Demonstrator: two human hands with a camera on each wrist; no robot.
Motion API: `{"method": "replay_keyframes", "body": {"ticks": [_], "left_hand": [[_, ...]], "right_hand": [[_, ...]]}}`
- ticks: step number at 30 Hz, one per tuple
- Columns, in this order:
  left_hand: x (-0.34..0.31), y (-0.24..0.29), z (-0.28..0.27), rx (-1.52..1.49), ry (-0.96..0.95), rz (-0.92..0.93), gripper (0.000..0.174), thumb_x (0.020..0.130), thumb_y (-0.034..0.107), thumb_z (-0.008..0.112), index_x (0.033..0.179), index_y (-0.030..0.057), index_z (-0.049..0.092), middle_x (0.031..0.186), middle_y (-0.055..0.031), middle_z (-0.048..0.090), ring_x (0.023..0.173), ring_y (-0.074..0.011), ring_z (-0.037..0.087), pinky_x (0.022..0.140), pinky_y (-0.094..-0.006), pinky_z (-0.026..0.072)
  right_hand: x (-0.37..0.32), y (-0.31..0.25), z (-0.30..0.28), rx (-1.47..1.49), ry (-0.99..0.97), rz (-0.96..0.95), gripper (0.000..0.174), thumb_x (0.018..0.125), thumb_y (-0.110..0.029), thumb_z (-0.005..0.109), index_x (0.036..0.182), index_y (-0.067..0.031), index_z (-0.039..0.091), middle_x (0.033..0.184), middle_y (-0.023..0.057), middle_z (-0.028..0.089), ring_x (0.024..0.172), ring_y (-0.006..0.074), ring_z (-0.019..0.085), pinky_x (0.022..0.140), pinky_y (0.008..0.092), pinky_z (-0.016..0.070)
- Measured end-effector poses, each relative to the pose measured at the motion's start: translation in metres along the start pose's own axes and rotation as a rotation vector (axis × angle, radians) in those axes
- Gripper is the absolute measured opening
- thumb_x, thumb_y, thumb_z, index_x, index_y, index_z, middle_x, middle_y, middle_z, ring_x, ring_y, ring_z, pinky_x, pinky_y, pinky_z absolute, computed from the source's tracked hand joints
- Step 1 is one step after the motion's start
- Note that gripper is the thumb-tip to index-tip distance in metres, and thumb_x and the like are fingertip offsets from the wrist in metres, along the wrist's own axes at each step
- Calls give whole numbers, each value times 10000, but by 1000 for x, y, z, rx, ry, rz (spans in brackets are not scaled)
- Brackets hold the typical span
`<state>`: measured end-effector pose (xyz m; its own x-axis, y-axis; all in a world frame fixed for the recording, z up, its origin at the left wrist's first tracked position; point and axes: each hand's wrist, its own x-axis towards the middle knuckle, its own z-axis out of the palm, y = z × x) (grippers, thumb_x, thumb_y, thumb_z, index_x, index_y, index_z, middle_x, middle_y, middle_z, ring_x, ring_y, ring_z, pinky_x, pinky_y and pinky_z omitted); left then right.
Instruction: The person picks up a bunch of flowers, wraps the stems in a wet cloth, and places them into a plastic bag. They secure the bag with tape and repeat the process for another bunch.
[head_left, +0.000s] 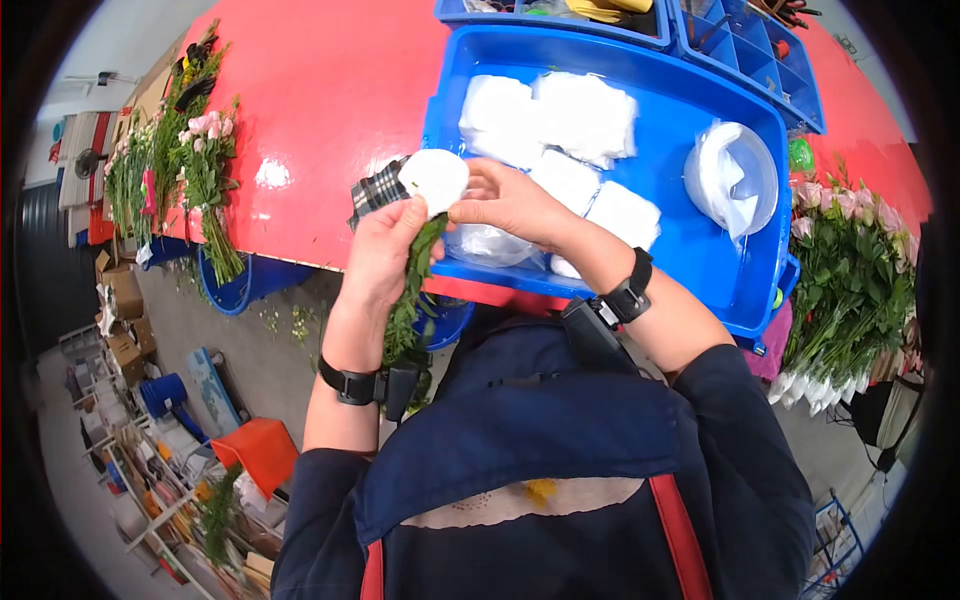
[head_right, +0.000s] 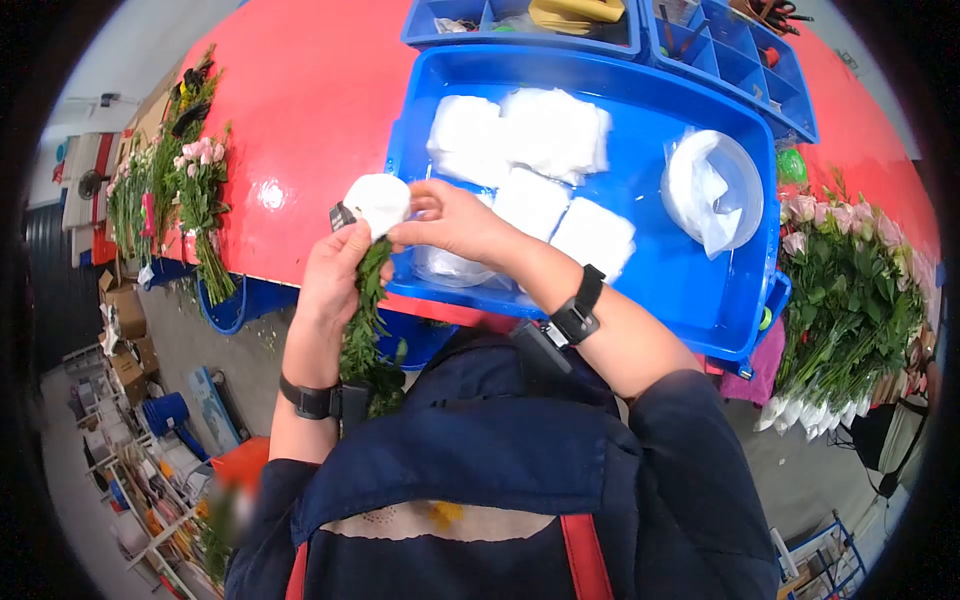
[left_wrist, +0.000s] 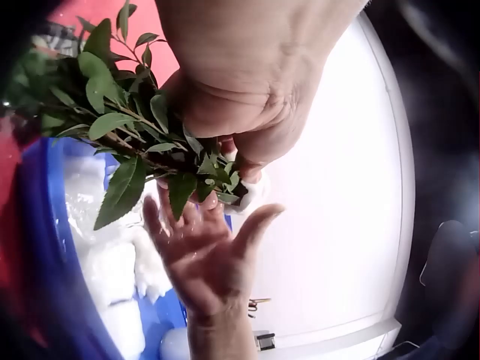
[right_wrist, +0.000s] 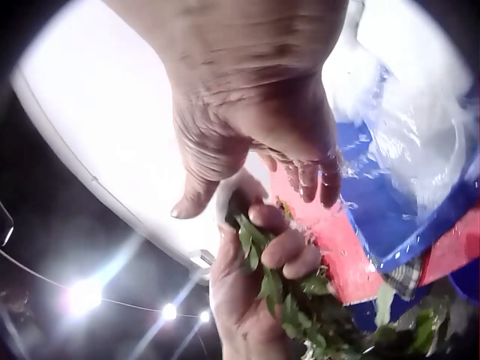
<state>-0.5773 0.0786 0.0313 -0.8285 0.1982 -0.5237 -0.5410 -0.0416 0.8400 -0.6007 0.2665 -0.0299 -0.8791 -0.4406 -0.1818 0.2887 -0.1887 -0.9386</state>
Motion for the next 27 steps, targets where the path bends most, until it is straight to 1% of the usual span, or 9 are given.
{"method": "replay_keyframes", "body": {"ticks": [2,5,8,11,14,17,21,24,27], "left_hand": [[-2,5,-10,39,59,13,365,961,331,543,1011,-20,625,792,-56,648,581,-96,572,498,-215,458],[-2,4,-22,44,82,87,346,963,314,544,1019,-16,630,770,-31,631,578,-89,568,503,-216,463],[-3,3,-31,42,36,72,305,967,278,542,1054,-4,623,790,-15,629,582,-78,555,509,-208,456],[-5,-4,-39,32,35,35,290,969,264,539,1058,2,626,796,-13,631,588,-74,550,506,-207,446],[-8,-12,-48,51,3,5,324,973,265,526,1111,-19,598,913,-77,662,608,-83,560,546,-218,470],[-16,-14,-50,56,-34,-8,349,974,263,519,1151,-31,579,980,-112,676,628,-95,572,581,-227,489],[-26,-22,-48,11,-98,-17,352,971,259,524,1162,-32,575,1007,-119,673,650,-110,583,609,-240,497],[-33,-22,-37,-22,-164,-37,300,962,237,544,1103,-24,591,904,-57,645,665,-99,573,613,-239,477],[-38,-19,-24,-60,-222,-71,247,957,189,548,1068,-26,601,880,-32,633,682,-91,571,626,-234,473]], "right_hand": [[3,12,-9,-548,-4,101,437,785,-420,703,881,5,667,834,143,678,754,248,651,717,343,503],[-4,22,15,-901,-246,234,438,782,-417,688,857,15,682,826,212,665,785,342,643,728,402,499],[-10,54,32,-1055,-184,146,364,777,-359,678,798,5,682,799,232,652,784,379,632,722,434,497],[-17,44,31,-980,-43,17,278,756,-278,663,762,0,669,762,217,648,774,371,638,719,441,499],[-26,29,22,-854,-86,159,190,728,-187,646,770,-3,660,759,196,651,759,348,642,706,421,501],[-40,17,12,-713,55,170,137,720,-129,641,776,-5,657,734,162,654,708,292,645,672,377,500],[-50,16,6,-537,274,82,56,760,-35,672,792,-13,632,670,11,585,606,100,542,567,269,456],[-56,-2,9,-260,230,309,45,794,-30,654,823,-5,629,661,0,566,595,82,525,557,248,447],[-60,-7,11,-309,237,339,126,786,-85,679,875,2,663,701,21,626,622,83,561,574,250,461]]}}
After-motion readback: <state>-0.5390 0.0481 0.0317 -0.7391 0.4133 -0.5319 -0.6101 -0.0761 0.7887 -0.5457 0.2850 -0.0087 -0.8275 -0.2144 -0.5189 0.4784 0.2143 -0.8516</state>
